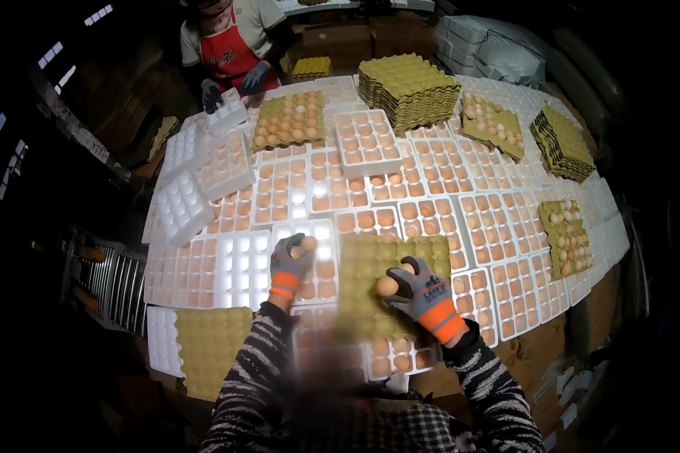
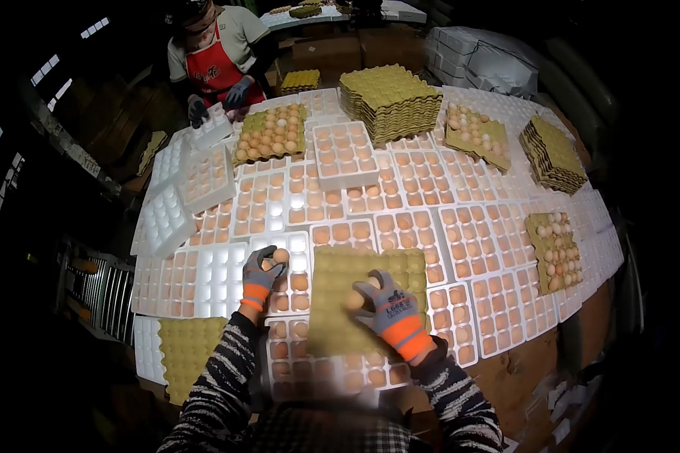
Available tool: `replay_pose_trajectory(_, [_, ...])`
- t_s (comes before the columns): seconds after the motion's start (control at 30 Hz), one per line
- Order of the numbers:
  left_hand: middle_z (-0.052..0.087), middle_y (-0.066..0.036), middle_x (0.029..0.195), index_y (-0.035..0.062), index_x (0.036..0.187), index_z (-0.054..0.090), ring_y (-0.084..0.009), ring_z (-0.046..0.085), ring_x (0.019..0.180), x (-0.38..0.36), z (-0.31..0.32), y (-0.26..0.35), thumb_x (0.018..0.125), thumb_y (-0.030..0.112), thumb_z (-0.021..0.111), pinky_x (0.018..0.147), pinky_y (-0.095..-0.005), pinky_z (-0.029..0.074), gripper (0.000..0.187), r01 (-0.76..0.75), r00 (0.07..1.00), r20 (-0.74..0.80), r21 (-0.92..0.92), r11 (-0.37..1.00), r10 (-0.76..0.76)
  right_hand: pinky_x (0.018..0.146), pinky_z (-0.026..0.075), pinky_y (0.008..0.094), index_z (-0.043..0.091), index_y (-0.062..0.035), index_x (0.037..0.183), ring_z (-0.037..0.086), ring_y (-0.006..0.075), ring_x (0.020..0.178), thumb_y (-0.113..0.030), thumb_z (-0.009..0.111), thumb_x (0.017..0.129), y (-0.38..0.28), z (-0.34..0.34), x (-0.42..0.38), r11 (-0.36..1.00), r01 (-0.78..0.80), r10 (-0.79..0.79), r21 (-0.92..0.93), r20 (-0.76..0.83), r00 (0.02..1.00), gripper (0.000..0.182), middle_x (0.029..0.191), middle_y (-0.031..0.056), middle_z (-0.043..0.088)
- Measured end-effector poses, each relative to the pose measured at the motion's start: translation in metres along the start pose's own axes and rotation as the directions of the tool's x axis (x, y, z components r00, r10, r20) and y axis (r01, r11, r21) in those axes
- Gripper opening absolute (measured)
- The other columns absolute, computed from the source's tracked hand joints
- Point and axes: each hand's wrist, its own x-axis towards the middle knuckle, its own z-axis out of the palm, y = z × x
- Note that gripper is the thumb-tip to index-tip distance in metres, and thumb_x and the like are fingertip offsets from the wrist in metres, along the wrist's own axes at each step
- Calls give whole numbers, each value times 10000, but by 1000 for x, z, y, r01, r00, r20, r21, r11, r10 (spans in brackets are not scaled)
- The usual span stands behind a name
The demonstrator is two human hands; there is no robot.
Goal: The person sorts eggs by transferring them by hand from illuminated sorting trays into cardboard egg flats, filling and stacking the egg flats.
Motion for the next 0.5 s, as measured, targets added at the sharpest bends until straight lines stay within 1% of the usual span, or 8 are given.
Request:
replay_pose_trajectory(0.03, [676, -111, 1170, 112, 1138, 715, -317, 648, 1080, 1, -8, -10, 789, 265, 760, 939, -405, 527, 384, 43, 998, 38, 91, 995, -46, 883, 539, 452, 625, -244, 1284, 648, 363, 1097, -411, 796, 785, -12, 25, 31, 996, 79, -77, 41, -40, 996, 553, 1408, 141, 516])
replay_pose_trajectory(0.1, [664, -110, 1196, 122, 1159, 709, -328, 648, 1082, 6, -6, -32, 807, 285, 733, 948, -412, 523, 388, 45, 991, 111, 229, 972, -72, 888, 542, 447, 624, -213, 1263, 654, 357, 1094, -401, 787, 790, -44, 69, 90, 974, 192, -203, -123, -84, 976, 535, 1419, 150, 505])
replay_pose_trajectory(0.17, [639, -124, 1216, 123, 1239, 668, -345, 612, 1133, 15, -5, -44, 793, 294, 734, 956, -433, 509, 482, -15, 951, 294, 363, 932, -100, 868, 555, 449, 654, -222, 1204, 666, 357, 1060, -275, 719, 835, -67, 104, 138, 956, 238, -253, -170, -74, 965, 378, 1305, 138, 595])
replay_pose_trajectory(0.2, [626, -131, 1223, 125, 1263, 652, -347, 608, 1131, 21, -4, -43, 794, 251, 736, 964, -431, 508, 492, -5, 955, 279, 345, 938, -97, 868, 555, 449, 654, -222, 1204, 666, 357, 1060, -275, 719, 835, -68, 128, 161, 954, 243, -257, -177, -66, 964, 378, 1305, 138, 595])
replay_pose_trajectory(0.27, [600, -147, 1249, 119, 1311, 615, -361, 564, 1175, 35, 5, -41, 808, 188, 713, 1008, -434, 475, 517, -39, 980, 197, 259, 965, -14, 874, 550, 429, 643, -187, 1226, 676, 338, 1061, -231, 661, 857, -66, 164, 198, 864, 215, -114, -454, 241, 964, 372, 1200, 133, 666])
replay_pose_trajectory(0.37, [579, -148, 1303, 128, 1366, 569, -370, 506, 1237, 54, 18, -39, 839, 173, 649, 1069, -463, 405, 535, -216, 974, 110, 181, 960, 198, 906, 533, 430, 641, -146, 1248, 674, 336, 1079, -241, 611, 891, -88, 143, 197, 912, 186, -132, -365, 167, 977, 371, 1137, 131, 705])
replay_pose_trajectory(0.43, [565, -141, 1347, 150, 1398, 539, -368, 498, 1256, 58, 25, -42, 847, 196, 626, 1078, -484, 386, 559, -252, 963, 169, 280, 926, 211, 942, 515, 446, 648, -145, 1236, 661, 339, 1119, -256, 572, 919, -84, 154, 209, 922, 141, -122, -362, 75, 990, 345, 1185, 139, 695])
replay_pose_trajectory(0.5, [541, -139, 1409, 116, 1431, 510, -356, 493, 1294, 55, 26, -51, 862, 173, 614, 1116, -464, 372, 581, -287, 939, 305, 438, 852, 159, 973, 498, 453, 643, -178, 1263, 646, 341, 1149, -274, 539, 941, -64, 176, 230, 941, 103, -20, -322, 252, 967, 352, 1215, 146, 686])
